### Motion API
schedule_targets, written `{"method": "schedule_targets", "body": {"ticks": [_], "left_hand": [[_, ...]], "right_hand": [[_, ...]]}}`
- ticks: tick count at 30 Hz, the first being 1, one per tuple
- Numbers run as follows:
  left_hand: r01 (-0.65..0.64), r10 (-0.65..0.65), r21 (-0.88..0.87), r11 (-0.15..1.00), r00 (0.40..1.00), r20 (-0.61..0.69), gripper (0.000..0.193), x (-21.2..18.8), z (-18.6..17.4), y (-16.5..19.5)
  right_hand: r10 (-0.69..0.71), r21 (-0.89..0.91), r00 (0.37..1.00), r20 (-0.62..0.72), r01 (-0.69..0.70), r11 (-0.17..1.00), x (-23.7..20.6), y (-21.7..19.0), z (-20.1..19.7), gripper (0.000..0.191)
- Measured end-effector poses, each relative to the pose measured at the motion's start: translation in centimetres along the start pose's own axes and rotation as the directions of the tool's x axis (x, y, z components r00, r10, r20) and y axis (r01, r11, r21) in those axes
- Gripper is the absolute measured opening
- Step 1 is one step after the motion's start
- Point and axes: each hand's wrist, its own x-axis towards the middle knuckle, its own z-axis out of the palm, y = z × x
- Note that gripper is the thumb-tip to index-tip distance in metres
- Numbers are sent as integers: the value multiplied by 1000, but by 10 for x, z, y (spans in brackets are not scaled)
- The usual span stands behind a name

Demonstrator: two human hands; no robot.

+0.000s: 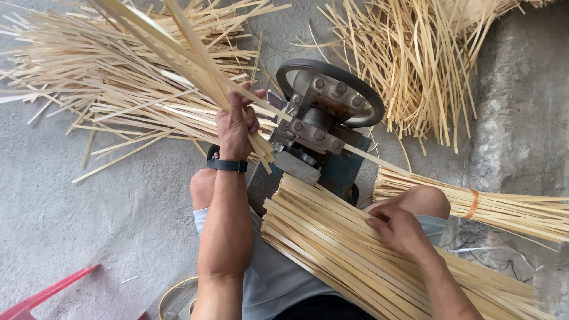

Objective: The person sits on the floor operating a hand-cranked bamboo-splitting machine, feeding bundles of thin bamboo strips through the machine's rollers one bundle at a time and guiding the strips as they pass through, with processed strips accumulating on their lap and around the machine.

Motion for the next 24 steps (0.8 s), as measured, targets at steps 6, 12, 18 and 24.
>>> {"method": "schedule_targets", "body": {"ticks": [6,12,18,24], "left_hand": [[41,-41,41,998,999,0,44,-1,5,4],[11,-8,33,999,996,-88,35,4,-6,2],[-126,117,-29,992,967,-225,44,7,-19,7],[-50,26,-91,995,970,-241,58,6,-14,8]], "right_hand": [[-43,130,979,-199,70,989,-7,34,8,22],[-95,157,941,-324,152,976,-8,62,6,29],[-139,295,886,-443,290,910,-23,81,-41,11],[-308,-186,758,-574,246,951,-11,51,-77,17]]}}
